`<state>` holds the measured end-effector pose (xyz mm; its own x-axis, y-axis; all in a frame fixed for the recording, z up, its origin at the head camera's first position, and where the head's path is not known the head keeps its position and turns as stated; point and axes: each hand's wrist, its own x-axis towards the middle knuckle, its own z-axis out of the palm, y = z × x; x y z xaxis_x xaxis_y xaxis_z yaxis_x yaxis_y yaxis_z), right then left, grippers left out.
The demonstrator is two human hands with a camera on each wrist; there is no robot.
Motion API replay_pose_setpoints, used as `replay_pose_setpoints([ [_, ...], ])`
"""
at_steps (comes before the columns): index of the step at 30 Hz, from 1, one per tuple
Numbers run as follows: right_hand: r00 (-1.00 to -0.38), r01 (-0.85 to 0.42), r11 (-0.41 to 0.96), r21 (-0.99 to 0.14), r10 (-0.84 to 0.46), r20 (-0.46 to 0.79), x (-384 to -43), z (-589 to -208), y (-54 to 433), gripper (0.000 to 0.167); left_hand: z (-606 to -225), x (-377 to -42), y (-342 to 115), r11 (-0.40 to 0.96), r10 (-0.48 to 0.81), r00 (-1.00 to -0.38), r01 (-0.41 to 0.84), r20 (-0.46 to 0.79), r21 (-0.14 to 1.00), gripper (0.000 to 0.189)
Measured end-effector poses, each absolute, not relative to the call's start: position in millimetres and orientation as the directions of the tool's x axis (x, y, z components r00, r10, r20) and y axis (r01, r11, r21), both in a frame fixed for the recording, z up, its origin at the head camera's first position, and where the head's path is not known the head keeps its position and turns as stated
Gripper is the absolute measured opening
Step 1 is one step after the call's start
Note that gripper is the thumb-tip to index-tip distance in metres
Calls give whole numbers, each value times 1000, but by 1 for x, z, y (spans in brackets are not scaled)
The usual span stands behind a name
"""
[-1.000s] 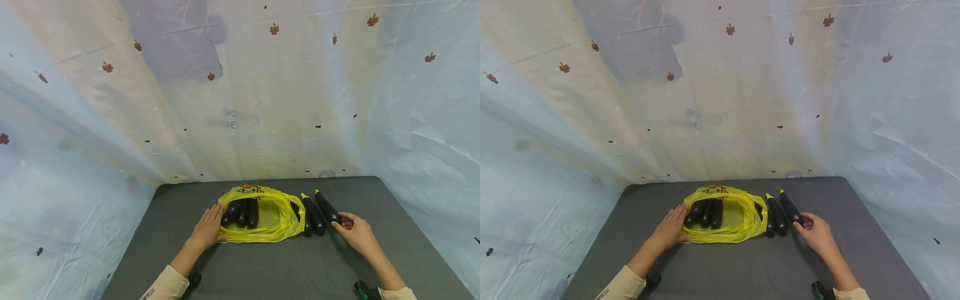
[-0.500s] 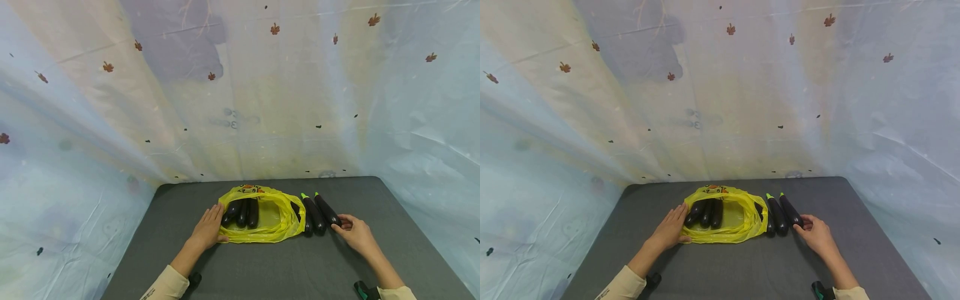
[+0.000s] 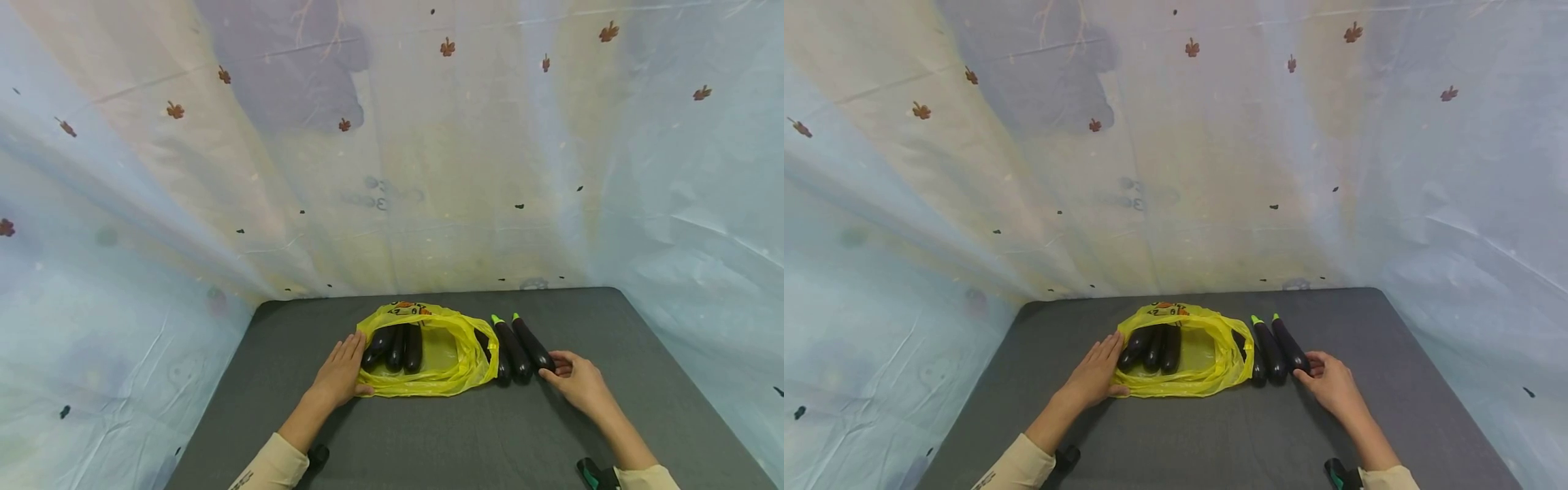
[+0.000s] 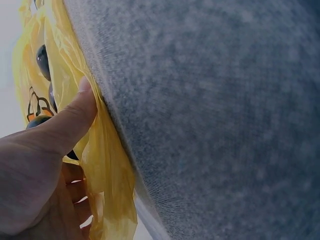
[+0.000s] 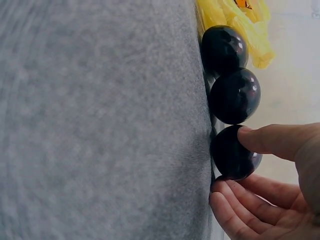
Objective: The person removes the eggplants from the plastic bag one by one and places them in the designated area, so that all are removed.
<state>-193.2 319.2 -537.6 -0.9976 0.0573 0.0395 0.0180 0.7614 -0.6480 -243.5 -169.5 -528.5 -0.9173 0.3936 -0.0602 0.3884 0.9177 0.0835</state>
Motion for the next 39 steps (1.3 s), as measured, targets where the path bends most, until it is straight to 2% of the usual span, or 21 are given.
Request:
replay_pose_setpoints([
  [26,-998,15,761,-648,49,35,-192,-537,322,62,-530,-244,-171,915,400,-914,395,-67,78,116],
  [39,-995,-12,767,-642,53,82,-188,-530,320,59,-531,-246,-171,915,402,-913,397,-68,76,116],
])
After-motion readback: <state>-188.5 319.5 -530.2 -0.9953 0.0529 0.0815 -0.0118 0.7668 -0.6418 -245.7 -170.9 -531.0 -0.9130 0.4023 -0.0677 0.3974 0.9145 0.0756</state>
